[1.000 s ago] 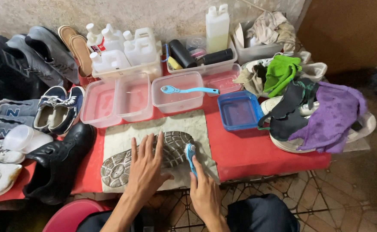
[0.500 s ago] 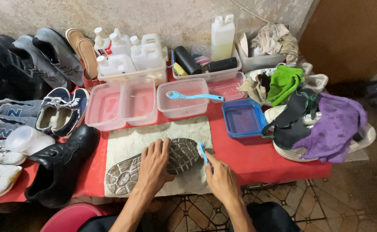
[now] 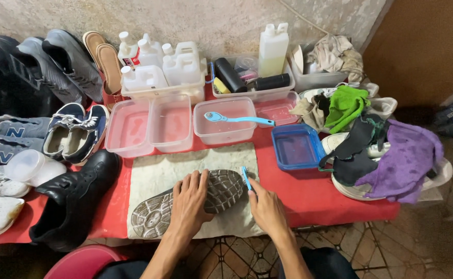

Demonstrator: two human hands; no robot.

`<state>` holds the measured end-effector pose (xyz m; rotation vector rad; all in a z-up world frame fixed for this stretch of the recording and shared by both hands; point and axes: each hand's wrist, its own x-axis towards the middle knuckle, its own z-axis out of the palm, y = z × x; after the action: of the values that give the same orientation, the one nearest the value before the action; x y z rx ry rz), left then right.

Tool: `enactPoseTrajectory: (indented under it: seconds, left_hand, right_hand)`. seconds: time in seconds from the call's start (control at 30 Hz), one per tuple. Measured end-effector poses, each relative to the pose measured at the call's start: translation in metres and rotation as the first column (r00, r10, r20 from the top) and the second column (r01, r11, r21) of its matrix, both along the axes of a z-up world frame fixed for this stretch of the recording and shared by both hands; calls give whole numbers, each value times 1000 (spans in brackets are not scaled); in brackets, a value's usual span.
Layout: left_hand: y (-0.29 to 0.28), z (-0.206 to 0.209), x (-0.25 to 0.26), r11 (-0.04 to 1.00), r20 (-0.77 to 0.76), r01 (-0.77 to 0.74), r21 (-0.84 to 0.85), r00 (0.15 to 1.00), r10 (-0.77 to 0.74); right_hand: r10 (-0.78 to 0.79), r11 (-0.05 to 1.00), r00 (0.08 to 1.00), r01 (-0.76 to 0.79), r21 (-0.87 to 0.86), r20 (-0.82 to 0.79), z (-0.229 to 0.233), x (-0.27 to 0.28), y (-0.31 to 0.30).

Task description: The person scrubs the sole of a shoe with a toothbrush, repeatedly dipping the brush into a container of water and continuing to clean the shoe's tread pattern.

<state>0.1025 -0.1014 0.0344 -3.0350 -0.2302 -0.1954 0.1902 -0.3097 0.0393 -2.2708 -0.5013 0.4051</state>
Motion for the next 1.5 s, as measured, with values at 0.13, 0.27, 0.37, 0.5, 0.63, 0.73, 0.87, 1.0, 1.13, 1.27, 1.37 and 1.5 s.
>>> enactPoseTrajectory:
  seconds: [0.13, 0.27, 0.37, 0.5, 0.63, 0.73, 0.87, 1.0, 1.13, 1.27, 1.37, 1.5]
  left_hand:
    - [0, 0, 1, 1000, -3, 4, -17, 1000, -4]
    - [-2, -1, -2, 1000, -16, -3, -6, 1000, 3]
    - [-1, 0, 1, 1000, -6, -5, -17, 1000, 5]
    - [-2, -1, -3, 1000, -17, 3, -28, 1000, -3]
    - [-3, 1, 0, 1000, 1, -13, -16, 1000, 13]
    - [-3, 1, 0, 1000, 13, -10, -10, 1000, 11]
    - [-4, 0, 3, 1000, 40, -18, 11, 999, 17]
    - [-6, 0, -2, 1000, 35, -16, 15, 999, 15]
    - [-6, -2, 0, 1000, 28, -18, -26, 999, 18]
    - [-10, -4, 2, 999, -8, -47, -9, 999, 47]
    - [-11, 0, -1, 999, 17, -47, 14, 999, 46]
    - [-9, 7, 0, 1000, 72, -26, 0, 997, 26]
  right_hand:
    - [-24, 991, 999, 20, -132, -26, 16, -32, -10]
    - [-54, 991, 997, 61, -121, 53, -14, -17, 1]
    - [-65, 994, 997, 69, -82, 52, -3, -24, 2]
    - [-82, 979, 996, 77, -187, -18, -7, -42, -11]
    - [-67, 992, 998, 66, -112, -3, 8, -20, 4]
    - [-49, 988, 999, 48, -149, 2, 28, -28, 2]
    - [-35, 980, 996, 18, -201, -82, 11, -15, -6]
    - [-53, 991, 997, 46, -124, -54, -3, 1, 9]
    - [-80, 994, 994, 74, -80, -78, 1, -24, -2]
    - [-106, 989, 981, 87, -117, -164, -8, -10, -3]
    - [-83, 994, 990, 74, -78, -115, 3, -6, 11]
    - [-93, 985, 994, 83, -151, -60, 27, -42, 17]
